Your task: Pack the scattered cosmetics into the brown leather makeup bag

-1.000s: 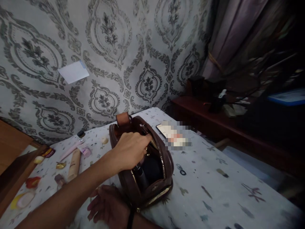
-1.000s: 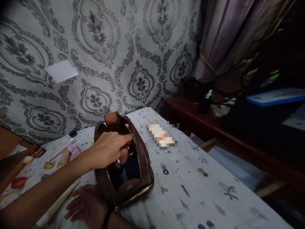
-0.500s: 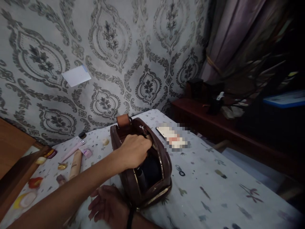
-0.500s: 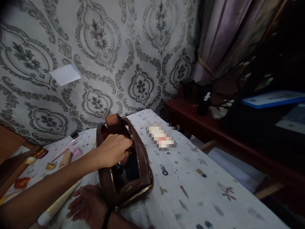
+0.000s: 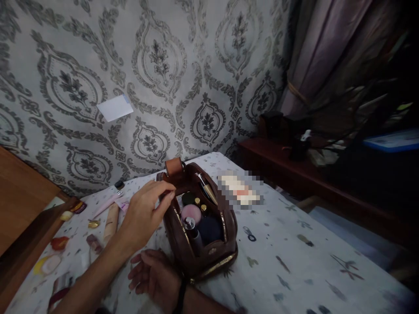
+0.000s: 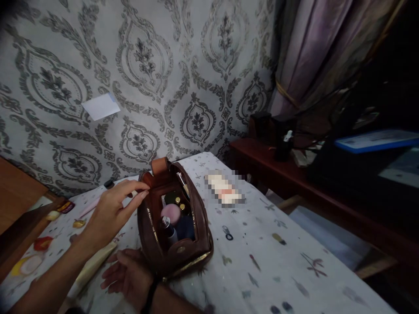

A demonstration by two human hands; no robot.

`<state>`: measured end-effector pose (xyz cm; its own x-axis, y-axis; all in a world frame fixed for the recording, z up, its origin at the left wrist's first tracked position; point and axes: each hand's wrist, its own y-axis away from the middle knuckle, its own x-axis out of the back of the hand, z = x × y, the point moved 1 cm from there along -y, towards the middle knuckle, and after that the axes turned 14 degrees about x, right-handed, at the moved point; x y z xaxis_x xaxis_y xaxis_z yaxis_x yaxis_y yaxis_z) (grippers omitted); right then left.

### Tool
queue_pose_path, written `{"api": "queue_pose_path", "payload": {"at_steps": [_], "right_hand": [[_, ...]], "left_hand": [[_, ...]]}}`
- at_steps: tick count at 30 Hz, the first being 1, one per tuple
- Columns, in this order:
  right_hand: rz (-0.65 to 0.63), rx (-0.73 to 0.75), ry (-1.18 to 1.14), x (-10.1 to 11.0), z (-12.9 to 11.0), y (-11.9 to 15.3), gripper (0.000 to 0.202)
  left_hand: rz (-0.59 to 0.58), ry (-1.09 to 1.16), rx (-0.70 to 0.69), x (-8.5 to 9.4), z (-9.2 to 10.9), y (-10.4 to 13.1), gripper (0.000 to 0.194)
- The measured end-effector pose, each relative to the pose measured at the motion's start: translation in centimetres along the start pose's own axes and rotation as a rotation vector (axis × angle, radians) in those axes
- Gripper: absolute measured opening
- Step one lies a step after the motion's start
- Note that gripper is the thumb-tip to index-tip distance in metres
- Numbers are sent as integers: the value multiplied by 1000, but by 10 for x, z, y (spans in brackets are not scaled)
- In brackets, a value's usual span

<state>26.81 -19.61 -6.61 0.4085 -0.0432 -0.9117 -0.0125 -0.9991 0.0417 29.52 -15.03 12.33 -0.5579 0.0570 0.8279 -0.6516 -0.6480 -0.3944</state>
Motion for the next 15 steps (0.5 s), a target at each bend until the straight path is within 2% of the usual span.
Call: {"api": "queue_pose_path", "payload": {"at_steps": [3, 9, 12, 15], "right_hand": [[-2, 10, 12, -1, -1, 1, 60], [6, 30, 46, -3, -4, 2, 56], [17, 22, 63, -4, -5, 3, 55], [32, 18, 64, -5, -7, 4, 52]], "left_hand": [[62, 55, 77, 6, -18, 18, 19], [28, 95, 336, 15, -66, 59, 29], [25, 104, 425, 16, -90, 81, 32], [69, 93, 483, 16, -111, 102, 33]]}}
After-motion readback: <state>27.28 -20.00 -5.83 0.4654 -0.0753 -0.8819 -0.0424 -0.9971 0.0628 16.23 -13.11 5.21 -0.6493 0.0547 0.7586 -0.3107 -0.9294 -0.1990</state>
